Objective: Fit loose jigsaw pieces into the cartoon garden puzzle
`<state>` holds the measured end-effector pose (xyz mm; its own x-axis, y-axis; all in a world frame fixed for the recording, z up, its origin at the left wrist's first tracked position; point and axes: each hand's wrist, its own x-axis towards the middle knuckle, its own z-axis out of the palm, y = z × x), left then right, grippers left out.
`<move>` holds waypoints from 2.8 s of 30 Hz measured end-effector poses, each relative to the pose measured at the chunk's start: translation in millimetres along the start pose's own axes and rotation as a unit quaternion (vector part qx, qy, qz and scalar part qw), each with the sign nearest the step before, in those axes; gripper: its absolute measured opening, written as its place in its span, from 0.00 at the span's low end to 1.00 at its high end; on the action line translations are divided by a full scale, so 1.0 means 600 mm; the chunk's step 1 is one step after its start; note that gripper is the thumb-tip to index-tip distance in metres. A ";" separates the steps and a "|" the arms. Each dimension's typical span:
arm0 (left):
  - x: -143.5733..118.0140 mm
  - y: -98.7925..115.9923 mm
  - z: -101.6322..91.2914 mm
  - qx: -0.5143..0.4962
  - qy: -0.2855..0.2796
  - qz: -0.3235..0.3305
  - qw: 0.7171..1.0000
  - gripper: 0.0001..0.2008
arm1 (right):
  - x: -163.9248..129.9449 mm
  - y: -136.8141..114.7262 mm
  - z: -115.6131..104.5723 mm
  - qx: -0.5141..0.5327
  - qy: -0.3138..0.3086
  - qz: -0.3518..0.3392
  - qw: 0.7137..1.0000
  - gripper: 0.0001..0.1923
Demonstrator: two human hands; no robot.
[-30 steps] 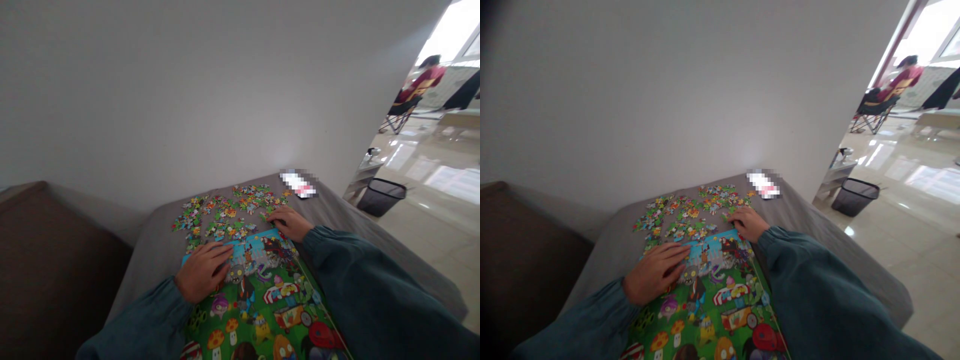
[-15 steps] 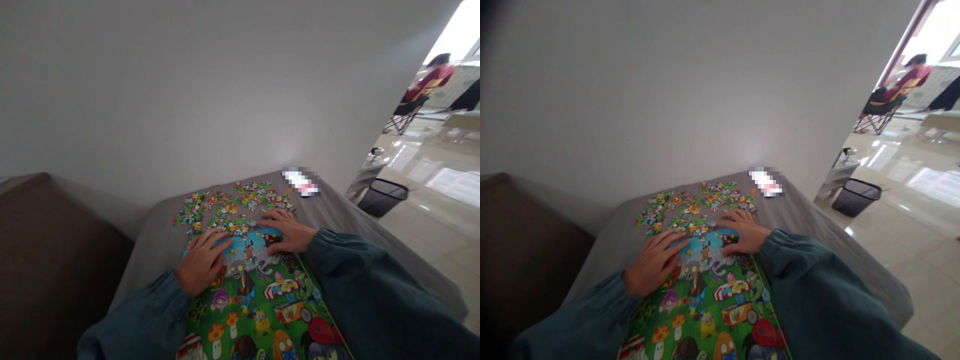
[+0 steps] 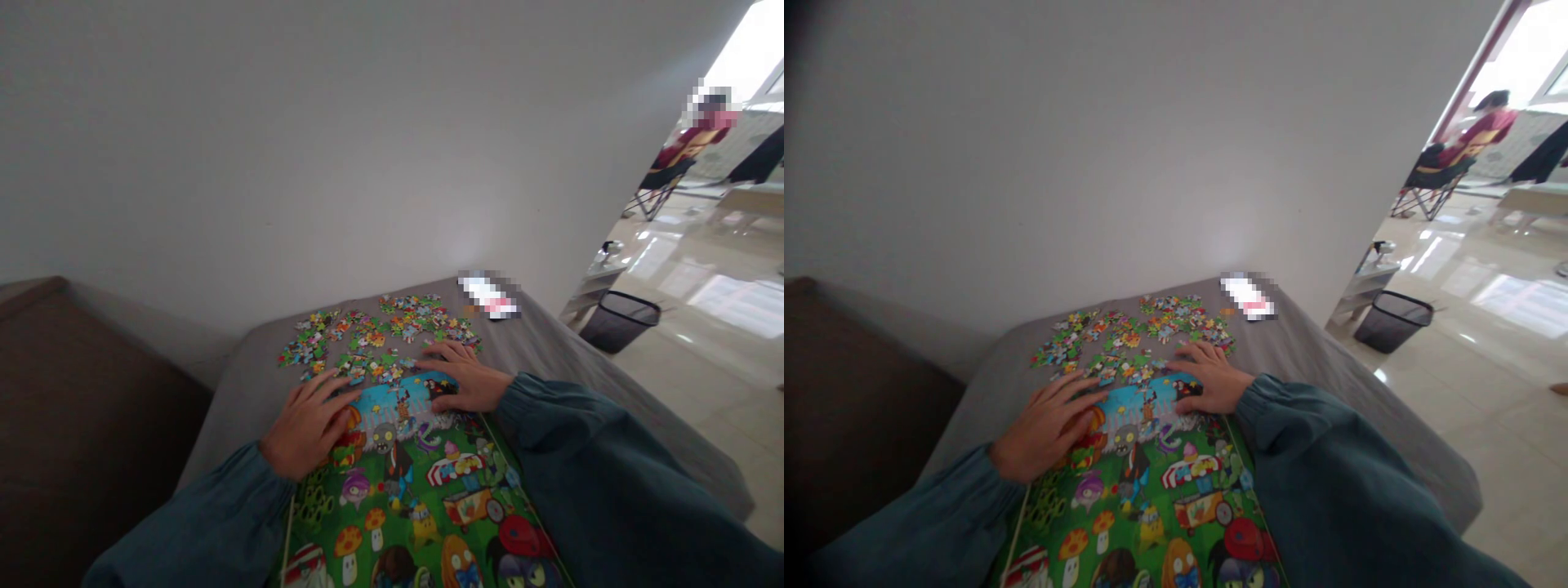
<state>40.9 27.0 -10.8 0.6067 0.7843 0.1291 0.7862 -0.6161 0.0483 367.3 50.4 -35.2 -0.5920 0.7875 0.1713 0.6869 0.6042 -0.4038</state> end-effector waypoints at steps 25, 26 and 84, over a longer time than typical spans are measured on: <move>0.075 0.030 -0.027 -0.069 -0.009 -0.015 0.997 0.17 | 0.014 0.006 -0.005 -0.016 0.131 -0.055 0.990 0.14; 0.091 0.037 -0.028 -0.069 -0.018 -0.009 0.997 0.17 | 0.015 0.008 -0.005 -0.016 0.147 -0.057 0.987 0.13; 0.212 0.184 -0.025 -0.271 -0.205 0.150 0.928 0.11 | 0.014 0.048 -0.043 0.073 0.196 0.008 0.978 0.15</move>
<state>203.1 58.0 25.7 0.8698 0.4646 -0.1660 0.4679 -0.6700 0.5764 393.0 77.9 -22.2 -0.3551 0.7996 0.4844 0.6096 0.5909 -0.5285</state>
